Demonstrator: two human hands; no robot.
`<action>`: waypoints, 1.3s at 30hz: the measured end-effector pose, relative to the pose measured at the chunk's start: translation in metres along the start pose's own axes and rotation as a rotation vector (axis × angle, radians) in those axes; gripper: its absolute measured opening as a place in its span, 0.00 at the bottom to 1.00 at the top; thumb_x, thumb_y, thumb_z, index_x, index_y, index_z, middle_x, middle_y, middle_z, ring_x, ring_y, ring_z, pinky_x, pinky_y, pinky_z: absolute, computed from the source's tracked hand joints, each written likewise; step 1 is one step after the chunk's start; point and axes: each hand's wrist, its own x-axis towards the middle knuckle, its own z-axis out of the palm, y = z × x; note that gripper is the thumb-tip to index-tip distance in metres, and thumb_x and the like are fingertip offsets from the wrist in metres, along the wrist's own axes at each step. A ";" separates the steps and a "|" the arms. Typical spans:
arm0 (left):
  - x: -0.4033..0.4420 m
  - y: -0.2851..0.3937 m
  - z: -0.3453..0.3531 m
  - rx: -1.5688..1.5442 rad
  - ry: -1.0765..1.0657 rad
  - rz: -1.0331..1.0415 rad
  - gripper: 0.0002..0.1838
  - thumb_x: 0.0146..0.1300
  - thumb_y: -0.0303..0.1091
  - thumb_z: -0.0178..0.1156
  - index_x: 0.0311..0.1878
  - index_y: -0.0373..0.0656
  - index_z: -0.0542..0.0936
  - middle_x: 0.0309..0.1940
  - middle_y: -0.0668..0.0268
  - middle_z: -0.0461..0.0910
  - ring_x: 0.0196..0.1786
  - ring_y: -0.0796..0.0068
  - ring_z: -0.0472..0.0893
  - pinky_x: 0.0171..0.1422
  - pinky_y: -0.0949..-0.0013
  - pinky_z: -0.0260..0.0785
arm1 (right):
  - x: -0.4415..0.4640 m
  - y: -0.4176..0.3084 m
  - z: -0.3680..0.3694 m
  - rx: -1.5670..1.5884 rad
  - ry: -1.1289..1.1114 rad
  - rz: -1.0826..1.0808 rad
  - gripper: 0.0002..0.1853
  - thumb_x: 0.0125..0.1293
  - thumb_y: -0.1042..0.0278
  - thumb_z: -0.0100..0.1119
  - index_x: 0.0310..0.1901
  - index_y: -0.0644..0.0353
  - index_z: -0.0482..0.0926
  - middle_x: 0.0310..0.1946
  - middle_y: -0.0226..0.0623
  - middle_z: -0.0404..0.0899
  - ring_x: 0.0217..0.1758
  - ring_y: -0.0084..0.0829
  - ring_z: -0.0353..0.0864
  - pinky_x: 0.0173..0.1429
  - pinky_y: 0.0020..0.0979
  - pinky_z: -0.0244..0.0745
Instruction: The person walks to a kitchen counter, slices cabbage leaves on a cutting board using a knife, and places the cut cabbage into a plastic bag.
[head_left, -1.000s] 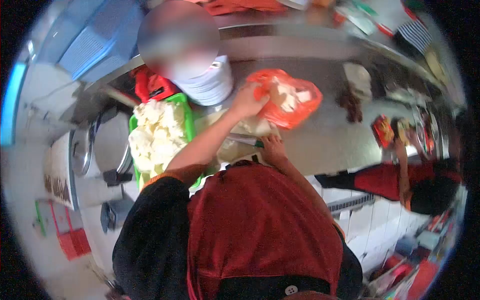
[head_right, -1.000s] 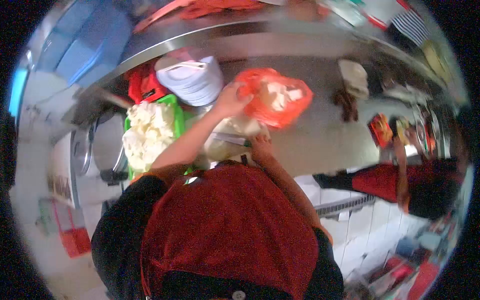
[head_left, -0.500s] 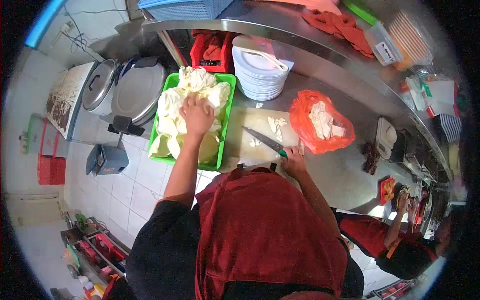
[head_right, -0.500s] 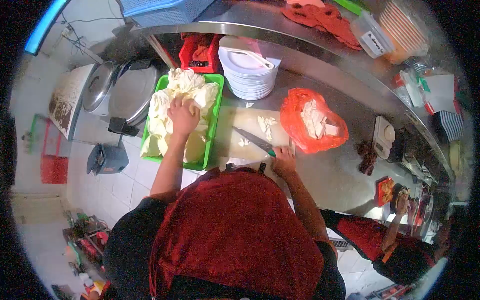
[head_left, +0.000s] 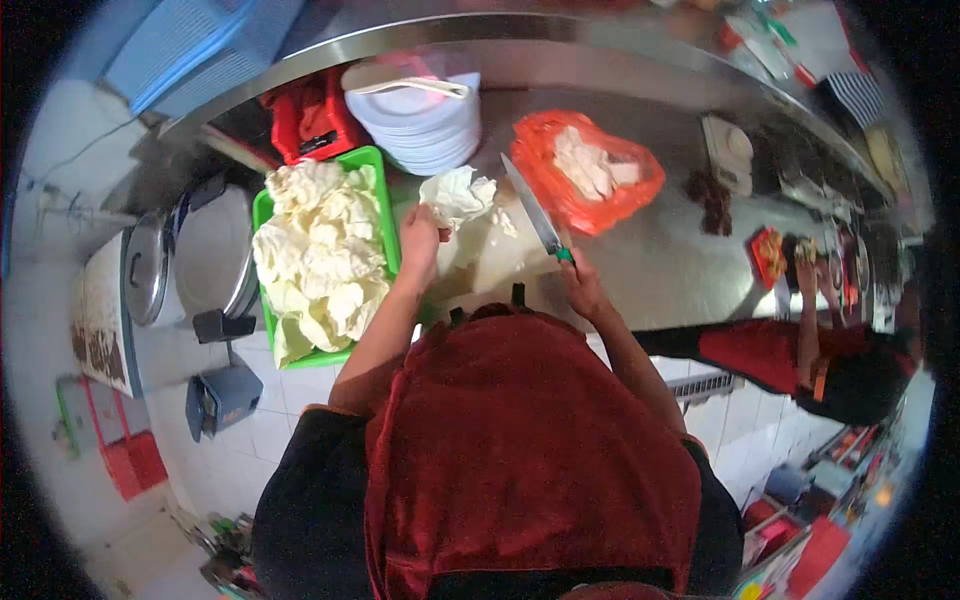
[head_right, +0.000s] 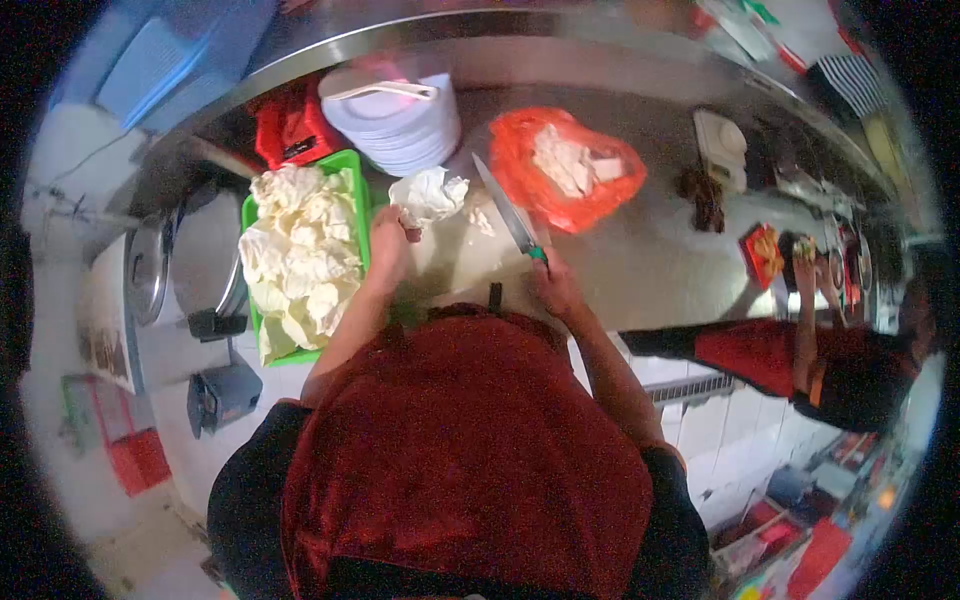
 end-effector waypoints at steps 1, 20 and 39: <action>0.001 -0.019 0.006 0.002 -0.024 -0.098 0.13 0.71 0.36 0.48 0.47 0.37 0.77 0.30 0.60 0.80 0.29 0.72 0.78 0.31 0.67 0.68 | -0.003 -0.004 0.001 -0.002 0.016 0.023 0.09 0.73 0.65 0.48 0.45 0.62 0.69 0.32 0.53 0.75 0.36 0.56 0.77 0.42 0.42 0.71; 0.023 -0.070 -0.002 0.937 -0.248 -0.136 0.29 0.54 0.54 0.58 0.38 0.29 0.83 0.35 0.41 0.83 0.45 0.46 0.84 0.51 0.55 0.75 | 0.001 -0.056 0.043 -0.393 -0.315 0.147 0.18 0.69 0.59 0.52 0.49 0.66 0.63 0.32 0.70 0.77 0.41 0.67 0.80 0.45 0.61 0.73; 0.014 -0.072 0.004 0.992 -0.400 0.179 0.22 0.62 0.44 0.61 0.45 0.30 0.77 0.44 0.37 0.79 0.51 0.39 0.78 0.57 0.51 0.71 | 0.007 -0.041 0.055 -0.676 -0.485 0.173 0.17 0.68 0.66 0.43 0.53 0.69 0.66 0.43 0.66 0.79 0.49 0.59 0.82 0.52 0.54 0.77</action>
